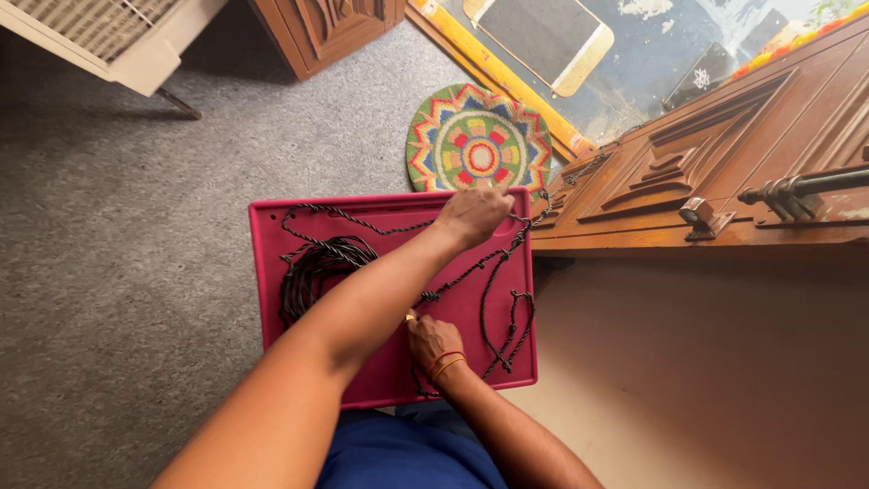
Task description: The person untangles a decorative string of lights by hand over a pink tray, separating the coiled section from the loose knots and laying the straightened wire across the tray surface.
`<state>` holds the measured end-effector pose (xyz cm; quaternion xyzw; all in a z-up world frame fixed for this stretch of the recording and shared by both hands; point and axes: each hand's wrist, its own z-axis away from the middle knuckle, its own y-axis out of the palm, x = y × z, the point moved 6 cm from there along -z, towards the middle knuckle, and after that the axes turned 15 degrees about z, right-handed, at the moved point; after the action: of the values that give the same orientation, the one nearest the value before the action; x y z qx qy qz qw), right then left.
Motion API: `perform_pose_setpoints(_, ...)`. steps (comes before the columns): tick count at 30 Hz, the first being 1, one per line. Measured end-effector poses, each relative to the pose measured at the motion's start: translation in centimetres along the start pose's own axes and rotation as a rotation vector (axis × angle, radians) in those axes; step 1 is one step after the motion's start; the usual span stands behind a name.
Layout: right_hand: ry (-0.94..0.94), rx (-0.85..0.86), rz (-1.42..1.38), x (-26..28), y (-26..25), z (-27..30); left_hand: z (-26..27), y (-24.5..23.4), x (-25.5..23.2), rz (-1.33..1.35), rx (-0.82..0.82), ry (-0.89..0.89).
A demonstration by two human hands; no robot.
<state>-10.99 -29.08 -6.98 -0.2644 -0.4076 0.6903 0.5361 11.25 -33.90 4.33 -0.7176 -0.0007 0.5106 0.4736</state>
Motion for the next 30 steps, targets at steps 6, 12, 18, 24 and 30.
perform_pose_setpoints(6, -0.08, -0.136, 0.176, 0.7, -1.7, -0.2, 3.5, -5.0, -2.8, 0.092, -0.027, 0.058)
perform_pose_setpoints(12, -0.089, -0.135, 0.214, 1.2, -0.9, -0.4, 5.8, -9.0, -4.9, 0.218, -0.076, 0.039)
perform_pose_setpoints(18, -0.01, -0.029, 0.096, 0.8, -2.0, 0.8, 10.3, -12.0, -5.3, 0.271, -0.145, 0.063)
perform_pose_setpoints(24, 0.082, 0.021, -0.126, 0.8, -3.6, 2.3, 17.1, -14.7, -5.2, 0.408, -0.222, -0.015)
perform_pose_setpoints(30, 0.164, 0.048, -0.14, 0.8, -3.8, 2.6, 22.6, -16.9, -5.7, 0.507, -0.375, -0.102)
